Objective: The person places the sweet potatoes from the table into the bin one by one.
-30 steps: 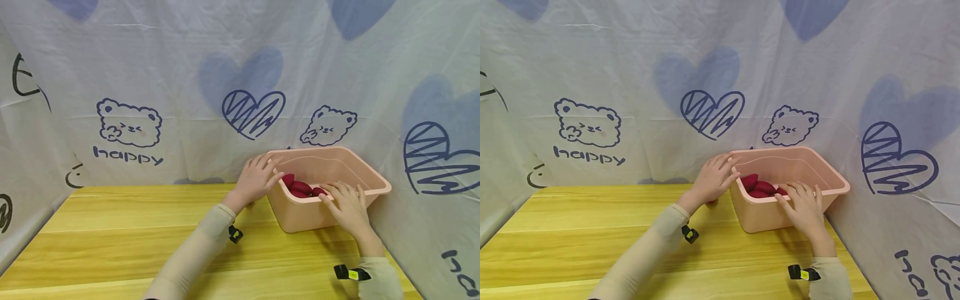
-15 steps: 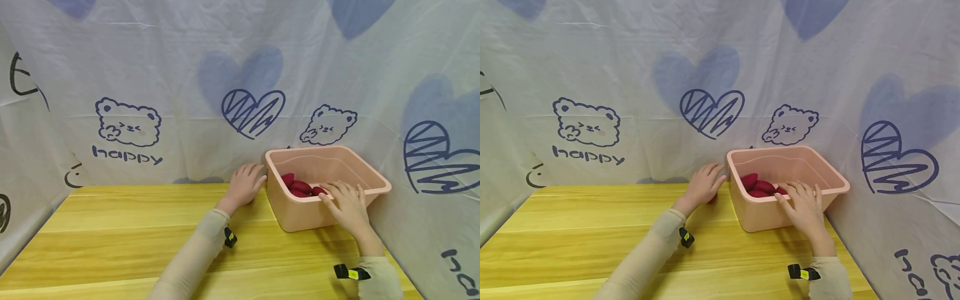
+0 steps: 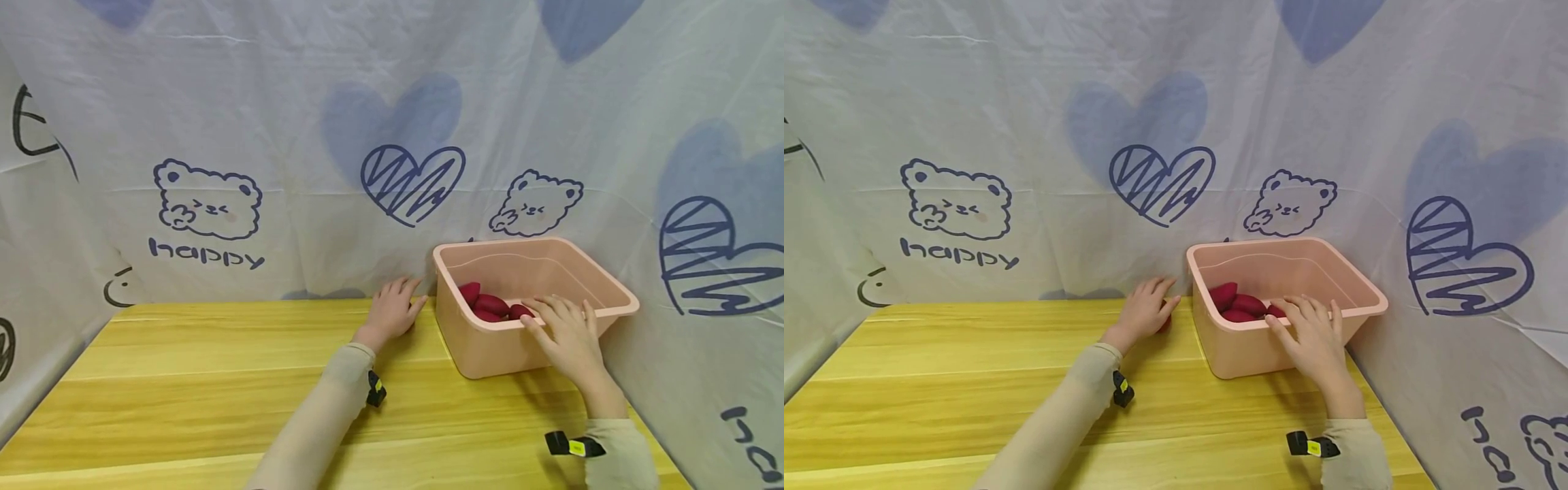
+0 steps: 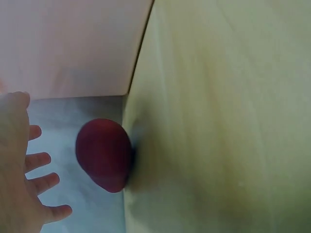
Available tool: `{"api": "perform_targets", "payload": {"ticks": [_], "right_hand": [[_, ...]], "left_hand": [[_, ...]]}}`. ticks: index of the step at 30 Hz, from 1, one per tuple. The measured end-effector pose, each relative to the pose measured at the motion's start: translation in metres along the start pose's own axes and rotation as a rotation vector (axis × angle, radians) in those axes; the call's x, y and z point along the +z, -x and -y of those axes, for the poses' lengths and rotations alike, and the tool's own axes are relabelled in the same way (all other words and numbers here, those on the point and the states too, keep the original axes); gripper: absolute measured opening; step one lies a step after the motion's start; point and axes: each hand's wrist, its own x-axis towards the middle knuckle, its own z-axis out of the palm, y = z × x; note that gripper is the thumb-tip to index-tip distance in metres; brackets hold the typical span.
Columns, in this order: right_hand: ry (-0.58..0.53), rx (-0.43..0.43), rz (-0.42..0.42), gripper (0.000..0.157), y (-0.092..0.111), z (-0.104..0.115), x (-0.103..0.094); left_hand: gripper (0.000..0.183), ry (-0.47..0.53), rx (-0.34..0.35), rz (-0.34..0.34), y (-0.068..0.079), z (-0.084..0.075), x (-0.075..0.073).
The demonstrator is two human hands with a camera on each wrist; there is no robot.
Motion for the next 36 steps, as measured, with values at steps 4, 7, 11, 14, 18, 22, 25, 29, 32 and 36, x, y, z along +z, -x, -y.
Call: {"api": "perform_targets", "payload": {"ticks": [4, 7, 11, 14, 18, 22, 25, 29, 32, 36], "right_hand": [[0.004, 0.001, 0.0, 0.046, -0.001, 0.0, 0.001], [0.007, 0.002, -0.001, 0.046, -0.001, -0.001, 0.001], [0.006, 0.001, -0.002, 0.045, -0.001, -0.001, 0.001], [0.005, -0.001, -0.002, 0.045, 0.0, -0.001, 0.0], [0.006, 0.001, 0.003, 0.046, 0.0, 0.0, 0.0], [0.004, 0.003, 0.007, 0.046, 0.0, -0.001, 0.001], [0.002, 0.0, 0.004, 0.046, 0.0, -0.002, 0.002], [0.001, -0.001, 0.004, 0.046, 0.0, -0.003, 0.002], [0.0, 0.0, 0.008, 0.046, -0.001, -0.003, 0.002], [0.001, 0.002, 0.008, 0.046, -0.001, -0.003, 0.002]], "left_hand": [[0.056, -0.003, -0.029, 0.025, 0.0, 0.003, 0.007], [0.057, -0.012, -0.051, 0.057, 0.0, 0.006, 0.011], [0.059, -0.026, -0.081, 0.096, -0.001, 0.007, 0.013], [0.058, -0.037, -0.093, 0.114, -0.002, 0.008, 0.014], [0.056, -0.047, -0.092, 0.129, -0.003, 0.01, 0.017], [0.056, -0.05, -0.087, 0.144, -0.004, 0.011, 0.02], [0.056, -0.054, -0.09, 0.157, -0.004, 0.011, 0.021], [0.054, -0.069, -0.092, 0.172, -0.004, 0.01, 0.023], [0.051, -0.085, -0.082, 0.175, -0.003, 0.01, 0.022], [0.045, -0.096, -0.063, 0.166, -0.001, 0.009, 0.022]]}}
